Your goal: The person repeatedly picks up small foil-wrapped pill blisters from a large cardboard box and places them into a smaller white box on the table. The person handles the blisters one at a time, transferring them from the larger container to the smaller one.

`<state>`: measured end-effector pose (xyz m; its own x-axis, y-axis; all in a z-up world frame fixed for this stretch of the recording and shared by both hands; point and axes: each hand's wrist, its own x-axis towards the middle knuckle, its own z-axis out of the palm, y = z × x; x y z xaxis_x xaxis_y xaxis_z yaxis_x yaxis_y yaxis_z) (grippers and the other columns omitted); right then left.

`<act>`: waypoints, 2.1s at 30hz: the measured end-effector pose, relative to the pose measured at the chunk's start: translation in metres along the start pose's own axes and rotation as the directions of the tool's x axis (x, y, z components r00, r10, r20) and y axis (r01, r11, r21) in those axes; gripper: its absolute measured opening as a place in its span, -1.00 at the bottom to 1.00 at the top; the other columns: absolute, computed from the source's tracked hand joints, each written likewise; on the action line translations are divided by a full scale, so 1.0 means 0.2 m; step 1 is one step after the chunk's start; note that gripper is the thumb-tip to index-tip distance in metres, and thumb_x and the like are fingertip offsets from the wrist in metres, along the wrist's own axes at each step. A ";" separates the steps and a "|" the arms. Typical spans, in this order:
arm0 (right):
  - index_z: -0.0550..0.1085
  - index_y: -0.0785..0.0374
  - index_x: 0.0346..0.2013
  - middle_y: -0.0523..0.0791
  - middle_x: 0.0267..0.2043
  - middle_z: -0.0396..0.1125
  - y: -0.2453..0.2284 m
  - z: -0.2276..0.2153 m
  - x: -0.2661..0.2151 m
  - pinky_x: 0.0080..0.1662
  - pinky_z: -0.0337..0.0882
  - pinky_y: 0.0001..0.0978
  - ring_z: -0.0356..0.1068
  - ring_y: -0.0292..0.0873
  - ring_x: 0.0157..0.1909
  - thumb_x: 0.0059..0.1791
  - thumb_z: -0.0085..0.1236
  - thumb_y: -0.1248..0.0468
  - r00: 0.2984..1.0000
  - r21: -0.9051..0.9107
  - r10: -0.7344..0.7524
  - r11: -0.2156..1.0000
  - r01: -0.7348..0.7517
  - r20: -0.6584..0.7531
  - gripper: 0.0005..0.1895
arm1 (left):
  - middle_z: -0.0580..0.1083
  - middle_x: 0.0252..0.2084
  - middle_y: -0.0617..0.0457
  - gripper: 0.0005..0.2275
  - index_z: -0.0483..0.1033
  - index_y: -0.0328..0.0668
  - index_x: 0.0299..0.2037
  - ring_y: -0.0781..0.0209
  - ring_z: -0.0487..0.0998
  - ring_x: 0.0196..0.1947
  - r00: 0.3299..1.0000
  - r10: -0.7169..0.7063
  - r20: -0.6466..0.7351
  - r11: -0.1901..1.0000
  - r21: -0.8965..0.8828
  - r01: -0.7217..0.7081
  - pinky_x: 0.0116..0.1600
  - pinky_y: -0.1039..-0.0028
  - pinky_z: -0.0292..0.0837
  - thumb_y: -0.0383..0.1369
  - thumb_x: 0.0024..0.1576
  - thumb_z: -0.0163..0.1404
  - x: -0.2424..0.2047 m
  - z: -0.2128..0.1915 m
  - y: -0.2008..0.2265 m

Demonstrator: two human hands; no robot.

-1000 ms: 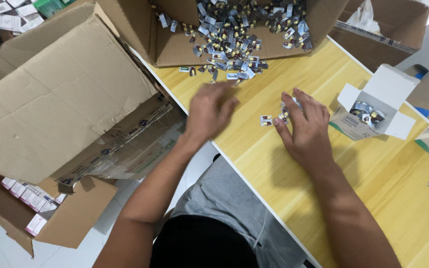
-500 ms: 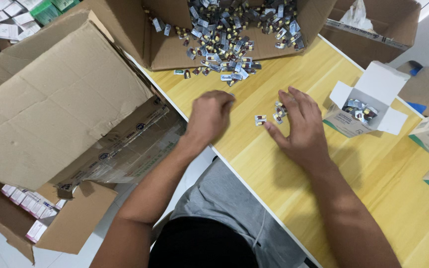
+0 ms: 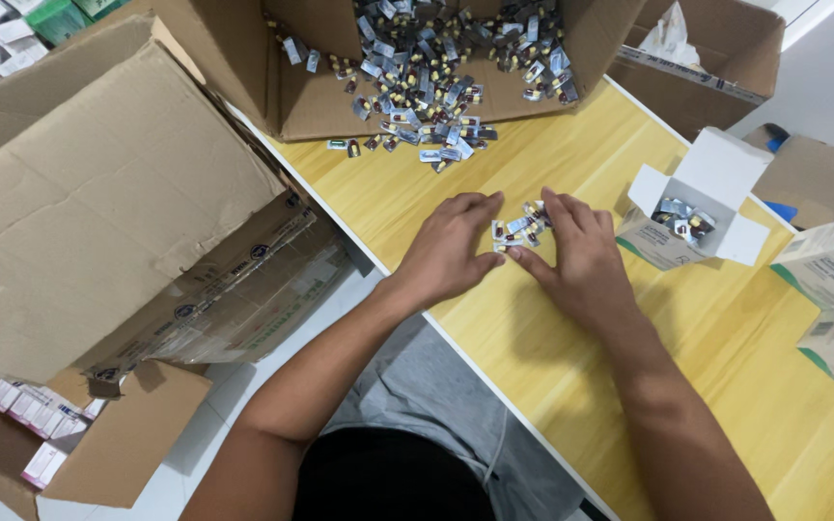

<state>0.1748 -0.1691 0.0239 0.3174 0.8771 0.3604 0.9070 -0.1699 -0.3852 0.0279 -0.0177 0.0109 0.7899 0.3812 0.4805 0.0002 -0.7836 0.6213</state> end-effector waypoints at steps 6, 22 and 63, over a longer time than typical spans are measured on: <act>0.55 0.31 0.00 0.05 -0.01 0.43 -0.02 0.00 0.00 -0.03 0.48 -0.17 0.47 0.08 -0.10 -0.10 0.36 0.31 0.999 0.101 0.005 0.995 -0.008 0.033 -0.61 | 0.58 -0.13 -0.23 -0.67 0.65 -0.24 -0.05 -0.15 0.58 -0.04 0.923 -0.212 0.320 0.977 0.047 0.208 0.06 0.14 0.45 -0.35 -0.03 0.29 0.13 0.05 0.00; 0.55 0.41 -0.12 -0.11 -0.25 0.52 0.08 0.01 -0.03 -0.15 0.54 -0.55 0.51 -0.36 -0.22 -0.06 0.25 0.45 0.953 0.681 0.292 0.683 -0.265 0.078 -0.79 | 0.67 -0.38 -0.01 -0.74 0.71 -0.15 -0.16 0.29 0.70 -0.40 0.862 -0.396 0.316 0.836 -0.265 0.481 -0.26 0.45 0.60 -0.38 -0.08 0.30 0.20 0.04 0.08; 0.61 0.20 -0.08 -0.03 -0.12 0.51 0.13 -0.46 -0.10 0.00 0.48 -0.25 0.51 -0.03 -0.07 0.11 0.32 0.33 0.913 -0.211 0.163 0.944 -0.255 -0.373 -0.91 | 0.52 -0.28 -0.22 -0.86 0.47 -0.35 -0.34 -0.21 0.56 -0.17 0.972 -0.051 0.231 0.964 0.264 -0.012 -0.16 0.12 0.53 -0.64 -0.10 0.01 0.06 0.32 0.09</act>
<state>0.2174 -0.2326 0.0839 0.5411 0.6058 0.5833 0.8336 -0.4783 -0.2765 0.0766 -0.0595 -0.0123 0.9092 0.2967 0.2920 0.1524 -0.8900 0.4298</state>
